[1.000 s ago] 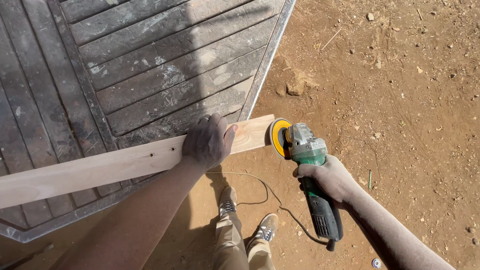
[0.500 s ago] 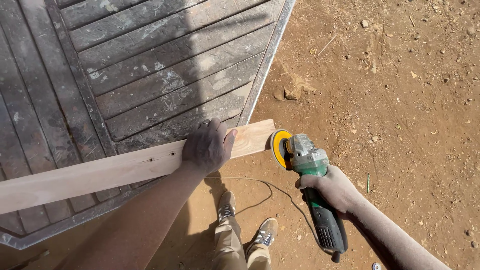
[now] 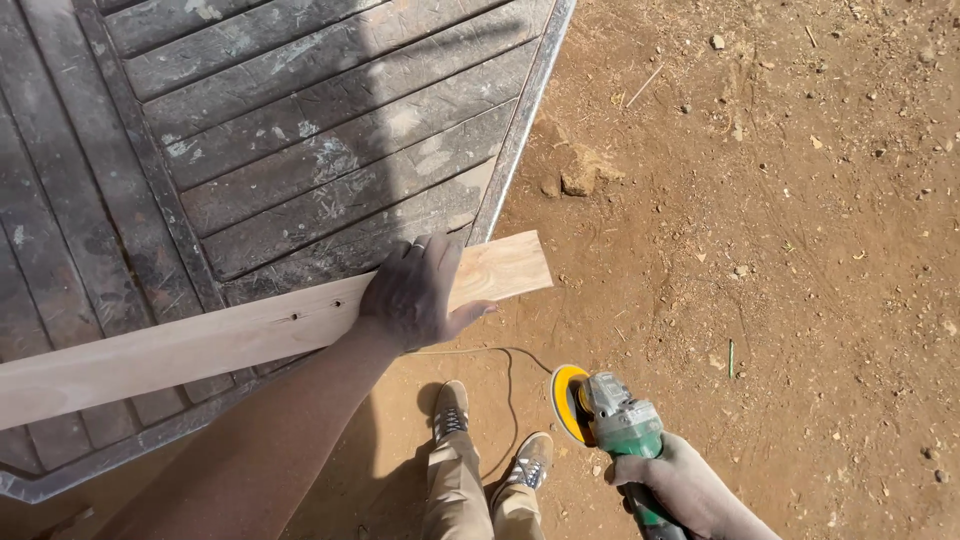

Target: Sanding a wooden plank using an angle grinder with a sanding disc on a metal workbench.

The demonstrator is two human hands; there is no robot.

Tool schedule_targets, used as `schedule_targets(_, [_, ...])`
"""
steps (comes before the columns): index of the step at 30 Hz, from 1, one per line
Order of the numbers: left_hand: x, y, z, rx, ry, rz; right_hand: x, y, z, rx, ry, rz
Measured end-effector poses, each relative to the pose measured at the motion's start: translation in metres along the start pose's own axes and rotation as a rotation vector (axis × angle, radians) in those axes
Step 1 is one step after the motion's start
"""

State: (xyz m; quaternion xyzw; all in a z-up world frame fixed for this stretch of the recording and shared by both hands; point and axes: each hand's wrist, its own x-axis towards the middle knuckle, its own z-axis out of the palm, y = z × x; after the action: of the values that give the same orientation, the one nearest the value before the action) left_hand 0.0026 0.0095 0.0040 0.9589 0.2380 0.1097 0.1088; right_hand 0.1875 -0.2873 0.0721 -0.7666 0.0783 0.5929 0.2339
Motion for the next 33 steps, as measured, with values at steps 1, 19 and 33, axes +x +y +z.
schedule_targets(1, [0.001, 0.002, -0.004, 0.045, 0.021, 0.085, 0.000, 0.007, 0.003, 0.001, 0.010, 0.033])
schedule_targets(19, [0.007, 0.021, 0.044, 0.978, 0.147, 0.268, -0.013, 0.086, 0.034, 0.170, -0.019, -0.004])
schedule_targets(33, [0.001, 0.019, 0.017, 0.003, 0.213, -0.030, -0.016, 0.113, 0.008, 0.236, 0.146, 0.160])
